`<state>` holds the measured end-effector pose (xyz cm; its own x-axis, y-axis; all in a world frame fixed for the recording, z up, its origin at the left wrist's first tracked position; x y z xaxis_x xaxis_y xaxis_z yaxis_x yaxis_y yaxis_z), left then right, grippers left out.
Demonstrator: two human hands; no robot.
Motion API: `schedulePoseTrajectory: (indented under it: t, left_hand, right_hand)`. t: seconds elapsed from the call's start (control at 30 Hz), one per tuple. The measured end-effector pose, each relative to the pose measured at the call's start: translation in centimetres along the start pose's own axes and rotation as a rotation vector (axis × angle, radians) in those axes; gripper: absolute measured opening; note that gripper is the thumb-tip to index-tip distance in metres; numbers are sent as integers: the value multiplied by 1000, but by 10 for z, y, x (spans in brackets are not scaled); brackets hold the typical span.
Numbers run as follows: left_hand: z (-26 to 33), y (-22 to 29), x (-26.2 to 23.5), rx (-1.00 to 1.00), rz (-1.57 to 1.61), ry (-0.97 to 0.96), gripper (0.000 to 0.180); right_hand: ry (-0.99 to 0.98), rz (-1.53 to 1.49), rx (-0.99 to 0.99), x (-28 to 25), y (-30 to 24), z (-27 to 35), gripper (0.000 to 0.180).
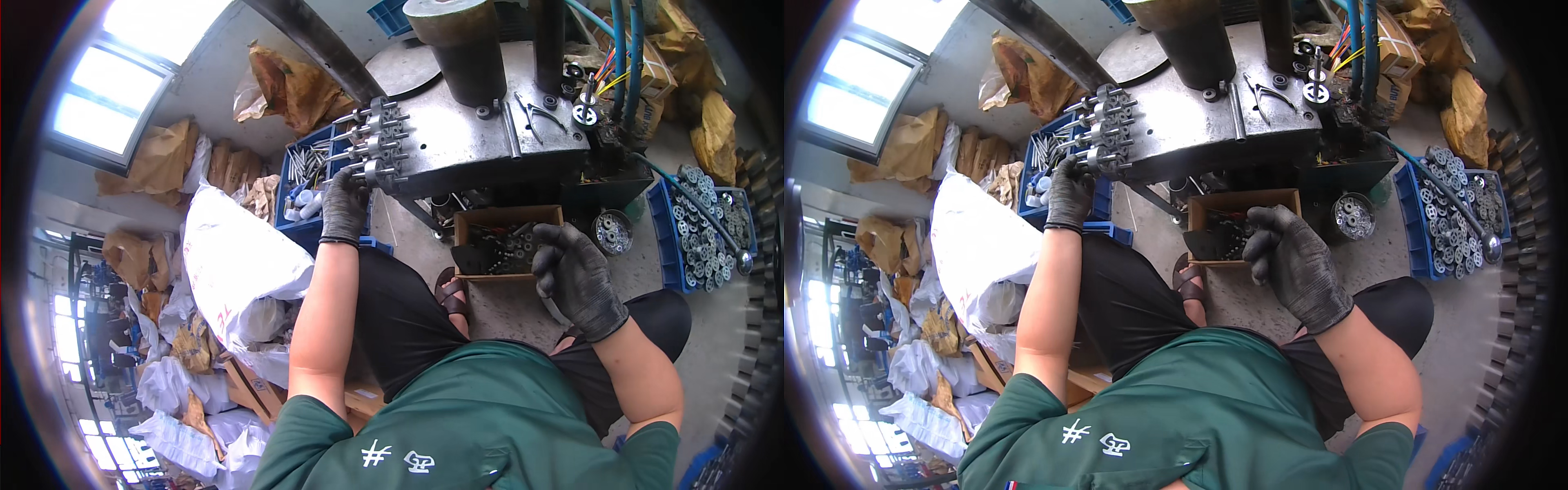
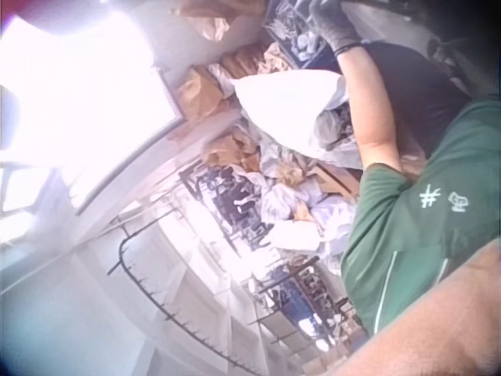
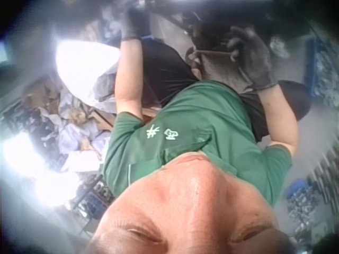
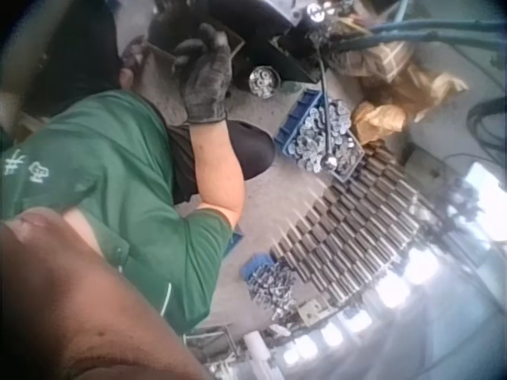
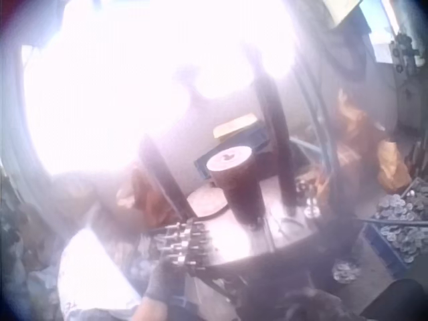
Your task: Manually assembling and inspecting small metal components using an industrial press machine.
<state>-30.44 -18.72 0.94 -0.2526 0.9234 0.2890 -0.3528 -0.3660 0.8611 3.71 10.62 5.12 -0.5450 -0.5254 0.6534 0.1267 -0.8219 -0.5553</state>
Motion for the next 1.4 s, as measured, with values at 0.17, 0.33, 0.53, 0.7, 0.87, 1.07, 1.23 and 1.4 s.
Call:
schedulePoseTrajectory:
  t: [0.17,0.33,0.53,0.7,0.87,1.07,1.23,1.4]
  left_hand:
    - [14,-3,0,-93,43,109,29]
    - [9,12,-59,-166,175,198,32]
    - [-23,-38,-193,-41,20,194,13]
    - [-49,-148,-327,-5,-396,405,30]
    - [-48,-146,-412,399,-937,580,50]
    - [-74,-148,-421,385,-1604,561,52]
    - [-93,-193,-361,180,-1647,174,53]
    - [-98,-231,-309,-53,-1337,-32,52]
  right_hand:
    - [50,73,-89,-14,-14,-6,44]
    - [57,341,-374,-17,-69,3,45]
    - [97,1127,-430,-66,-110,-2,41]
    - [184,1475,-97,-160,-93,-36,38]
    - [69,1525,-150,-139,-75,-47,42]
    - [234,1563,-66,-148,-87,-49,40]
    - [386,1500,-120,-190,-119,-35,39]
    - [455,1670,-129,-173,-125,-14,36]
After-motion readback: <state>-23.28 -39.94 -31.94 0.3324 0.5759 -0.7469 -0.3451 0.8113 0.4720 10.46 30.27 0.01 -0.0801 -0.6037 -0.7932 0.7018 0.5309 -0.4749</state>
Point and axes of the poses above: each hand's wrist, its own z-axis away from the middle knuckle, its own x-axis out of the palm, y = z × x, the point moved 10 cm from there along -z, towards the middle knuckle, and after that the axes turned 15 degrees about y, right-handed, at the moved point
